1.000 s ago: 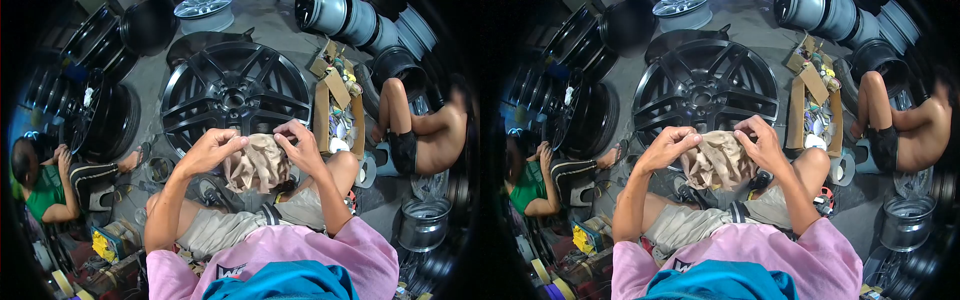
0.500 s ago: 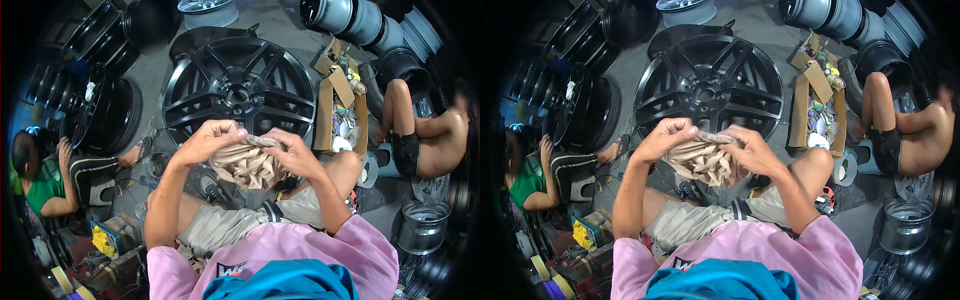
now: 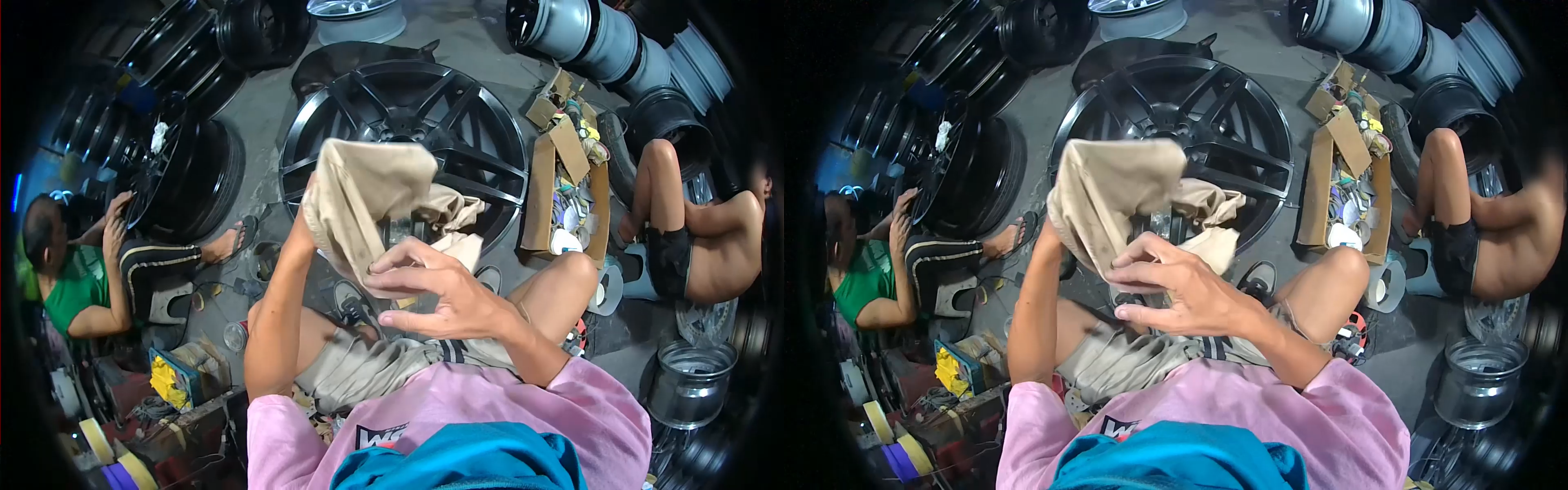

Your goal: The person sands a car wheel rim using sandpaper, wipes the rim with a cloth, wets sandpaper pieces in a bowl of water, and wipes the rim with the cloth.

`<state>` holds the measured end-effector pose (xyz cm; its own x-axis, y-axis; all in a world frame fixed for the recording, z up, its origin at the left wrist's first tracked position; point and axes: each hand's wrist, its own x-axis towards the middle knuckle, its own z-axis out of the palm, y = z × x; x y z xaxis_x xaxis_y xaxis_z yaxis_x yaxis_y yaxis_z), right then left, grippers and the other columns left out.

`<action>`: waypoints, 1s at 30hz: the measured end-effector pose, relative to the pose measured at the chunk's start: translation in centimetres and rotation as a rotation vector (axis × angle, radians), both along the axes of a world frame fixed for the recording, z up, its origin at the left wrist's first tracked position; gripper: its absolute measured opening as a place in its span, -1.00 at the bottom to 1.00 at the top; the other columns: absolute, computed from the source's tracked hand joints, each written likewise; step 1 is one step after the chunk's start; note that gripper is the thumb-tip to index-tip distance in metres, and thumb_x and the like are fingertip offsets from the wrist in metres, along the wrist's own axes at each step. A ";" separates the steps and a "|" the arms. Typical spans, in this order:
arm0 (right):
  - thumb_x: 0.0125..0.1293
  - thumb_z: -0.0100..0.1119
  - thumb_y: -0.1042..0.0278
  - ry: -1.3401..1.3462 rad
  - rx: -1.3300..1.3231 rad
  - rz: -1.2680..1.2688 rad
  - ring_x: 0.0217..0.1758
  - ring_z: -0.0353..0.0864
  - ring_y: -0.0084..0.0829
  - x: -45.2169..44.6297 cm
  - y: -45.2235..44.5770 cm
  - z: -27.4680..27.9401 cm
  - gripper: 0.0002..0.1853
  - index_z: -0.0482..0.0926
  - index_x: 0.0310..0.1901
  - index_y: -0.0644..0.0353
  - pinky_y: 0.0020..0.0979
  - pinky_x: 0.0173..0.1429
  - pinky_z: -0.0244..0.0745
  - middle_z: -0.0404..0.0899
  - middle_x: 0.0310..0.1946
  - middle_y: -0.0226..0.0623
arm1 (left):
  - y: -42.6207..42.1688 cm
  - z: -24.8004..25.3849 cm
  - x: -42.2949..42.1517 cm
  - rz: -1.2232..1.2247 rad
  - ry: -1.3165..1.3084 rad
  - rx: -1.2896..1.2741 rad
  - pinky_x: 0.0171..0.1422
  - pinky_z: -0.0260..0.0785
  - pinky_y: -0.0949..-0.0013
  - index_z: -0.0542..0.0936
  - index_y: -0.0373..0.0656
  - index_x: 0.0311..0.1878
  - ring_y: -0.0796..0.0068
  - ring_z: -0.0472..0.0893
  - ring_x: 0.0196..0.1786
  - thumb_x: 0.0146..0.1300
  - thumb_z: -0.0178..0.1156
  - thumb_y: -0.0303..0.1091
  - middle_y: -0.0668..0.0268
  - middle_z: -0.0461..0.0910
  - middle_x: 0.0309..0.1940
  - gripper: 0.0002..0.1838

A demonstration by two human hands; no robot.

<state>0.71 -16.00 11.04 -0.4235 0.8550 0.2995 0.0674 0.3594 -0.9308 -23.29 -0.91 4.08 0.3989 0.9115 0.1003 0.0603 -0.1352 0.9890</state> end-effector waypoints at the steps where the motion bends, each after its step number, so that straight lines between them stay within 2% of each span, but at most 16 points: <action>1: 0.28 0.59 0.32 -0.016 0.002 -0.001 0.14 0.70 -0.29 0.1 0.1 0.2 -0.60 0.79 0.10 0.28 -0.30 0.25 0.62 0.66 0.06 -0.16 | -0.5 0.0 -0.7 0.038 -0.228 -0.322 0.35 0.62 0.23 0.39 -0.17 0.56 0.37 0.67 0.20 0.59 0.25 -0.17 0.27 0.61 0.33 -0.40; 2: 0.27 0.58 0.35 0.048 -0.106 -0.039 0.14 0.70 -0.28 0.0 0.0 0.2 -0.64 0.79 0.07 0.26 -0.28 0.25 0.60 0.68 0.06 -0.18 | -0.4 0.1 -1.0 0.017 -0.473 -0.384 0.34 0.66 0.16 0.41 -0.15 0.56 0.32 0.68 0.26 0.65 0.18 -0.15 0.20 0.60 0.35 -0.46; 4: 0.27 0.57 0.37 -0.097 0.066 -0.157 0.12 0.70 -0.29 1.4 1.0 -0.4 -0.67 0.80 0.04 0.26 -0.28 0.26 0.56 0.70 0.04 -0.21 | -0.8 2.4 -0.4 0.045 -0.520 -0.395 0.33 0.68 0.08 0.40 -0.16 0.56 0.26 0.68 0.28 0.63 0.19 -0.06 0.18 0.59 0.36 -0.40; 6: 0.33 0.50 0.37 -0.166 0.032 -0.285 0.09 0.70 -0.35 2.5 1.5 -0.1 -0.71 0.79 0.04 0.26 -0.31 0.24 0.55 0.69 -0.02 -0.25 | -1.0 3.8 -0.3 0.050 -0.556 -0.403 0.33 0.68 0.04 0.40 -0.17 0.56 0.21 0.68 0.30 0.62 0.19 -0.01 0.16 0.58 0.37 -0.37; 8: 0.35 0.49 0.32 -0.060 -0.052 -0.387 0.00 0.71 -0.34 3.5 2.2 -1.7 -0.70 0.78 0.05 0.27 -0.34 0.11 0.60 0.68 -0.04 -0.21 | -1.7 5.4 -0.4 0.065 -0.659 -0.491 0.33 0.68 0.04 0.40 -0.19 0.55 0.16 0.68 0.31 0.60 0.18 0.05 0.12 0.58 0.39 -0.34; 10: 0.44 0.45 0.26 -0.033 -0.087 -0.434 -0.01 0.67 -0.46 3.7 3.0 -2.7 -0.68 0.75 0.07 0.31 -0.40 0.09 0.57 0.67 -0.05 -0.27 | -1.8 5.0 -0.7 0.007 -0.675 -0.478 0.36 0.67 0.00 0.41 -0.19 0.56 0.11 0.67 0.33 0.60 0.16 0.07 0.08 0.56 0.41 -0.33; 12: 0.52 0.40 0.19 0.205 -0.402 -0.427 -0.03 0.61 -0.58 3.6 3.7 -2.9 -0.66 0.73 0.08 0.34 -0.45 0.12 0.54 0.64 -0.05 -0.35 | -2.2 4.9 0.1 0.038 -0.699 -0.498 0.41 0.61 0.06 0.48 -0.16 0.51 0.21 0.67 0.31 0.59 0.15 0.09 0.19 0.61 0.38 -0.36; 13: 0.58 0.36 0.15 0.192 -0.421 -0.394 -0.01 0.57 -0.66 3.4 4.2 -3.6 -0.63 0.72 0.13 0.33 -0.51 0.15 0.51 0.66 -0.04 -0.44 | -2.1 4.6 0.7 0.036 -0.698 -0.499 0.41 0.61 0.06 0.48 -0.16 0.51 0.21 0.67 0.31 0.59 0.15 0.09 0.19 0.61 0.38 -0.36; 16: 0.58 0.36 0.17 0.324 -0.514 -0.313 0.02 0.60 -0.67 2.0 4.8 -2.1 -0.63 0.71 0.18 0.31 -0.50 0.19 0.51 0.71 -0.01 -0.46 | -1.6 4.0 1.6 -0.005 -0.302 -0.049 0.41 0.57 0.12 0.52 -0.16 0.42 0.27 0.66 0.28 0.59 0.17 0.01 0.21 0.62 0.31 -0.46; 20: 0.66 0.20 0.24 0.499 -0.288 -0.417 0.07 0.66 -0.65 3.9 7.4 0.2 -0.76 0.67 0.09 0.24 -0.47 0.24 0.57 0.74 0.02 -0.43 | -0.9 4.9 0.0 -0.134 -0.789 -0.487 0.51 0.53 0.07 0.47 -0.27 0.51 0.19 0.62 0.41 0.61 0.17 -0.12 0.10 0.56 0.44 -0.43; 21: 0.68 0.16 0.22 0.540 -0.247 -0.432 0.05 0.67 -0.64 4.9 8.2 1.5 -0.76 0.64 0.09 0.22 -0.46 0.24 0.58 0.73 -0.01 -0.44 | -0.2 4.4 -0.5 -0.186 -0.835 -0.474 0.50 0.54 0.05 0.46 -0.27 0.52 0.15 0.63 0.41 0.61 0.15 -0.12 0.07 0.55 0.45 -0.43; 23: 0.71 0.09 0.17 0.577 -0.142 -0.471 0.03 0.67 -0.63 5.8 9.4 4.9 -0.74 0.60 0.11 0.19 -0.44 0.24 0.59 0.71 -0.04 -0.45 | 0.5 4.2 -0.8 -0.262 -0.860 -0.433 0.55 0.48 -0.03 0.45 -0.27 0.53 0.10 0.59 0.46 0.62 0.05 -0.12 0.03 0.53 0.47 -0.43; 24: 0.73 0.06 0.15 0.575 -0.081 -0.497 0.01 0.67 -0.63 6.1 9.7 6.3 -0.73 0.58 0.13 0.18 -0.44 0.24 0.59 0.70 -0.04 -0.46 | -0.8 7.0 1.3 -0.002 -0.643 -0.421 0.65 0.30 -0.13 0.44 -0.26 0.54 0.07 0.50 0.52 0.60 -0.03 0.03 0.06 0.49 0.52 -0.35; 26: 0.70 0.12 0.19 0.529 -0.018 -0.477 0.08 0.67 -0.59 6.2 9.6 8.2 -0.70 0.53 0.25 0.21 -0.43 0.28 0.57 0.67 0.01 -0.43 | 0.6 5.0 0.2 -0.458 -1.116 -0.605 0.70 0.20 -0.13 0.44 -0.26 0.54 0.07 0.43 0.58 0.63 -0.09 -0.02 0.07 0.47 0.54 -0.37; 29: 0.54 0.34 0.44 0.358 0.069 -0.266 0.22 0.64 -0.46 4.7 10.2 8.3 -0.42 0.36 0.48 0.38 -0.39 0.39 0.53 0.64 0.16 -0.22 | 0.1 7.0 1.2 -0.358 -1.080 -0.482 0.66 0.27 -0.08 0.44 -0.27 0.54 0.08 0.47 0.55 0.65 -0.12 -0.07 0.07 0.49 0.52 -0.40; 30: 0.54 0.34 0.44 0.358 0.069 -0.262 0.22 0.64 -0.46 4.9 10.5 8.5 -0.42 0.36 0.48 0.38 -0.39 0.39 0.53 0.64 0.16 -0.22 | 0.4 7.4 0.9 -0.355 -1.082 -0.479 0.66 0.27 -0.08 0.44 -0.27 0.54 0.08 0.47 0.55 0.65 -0.12 -0.07 0.07 0.49 0.52 -0.40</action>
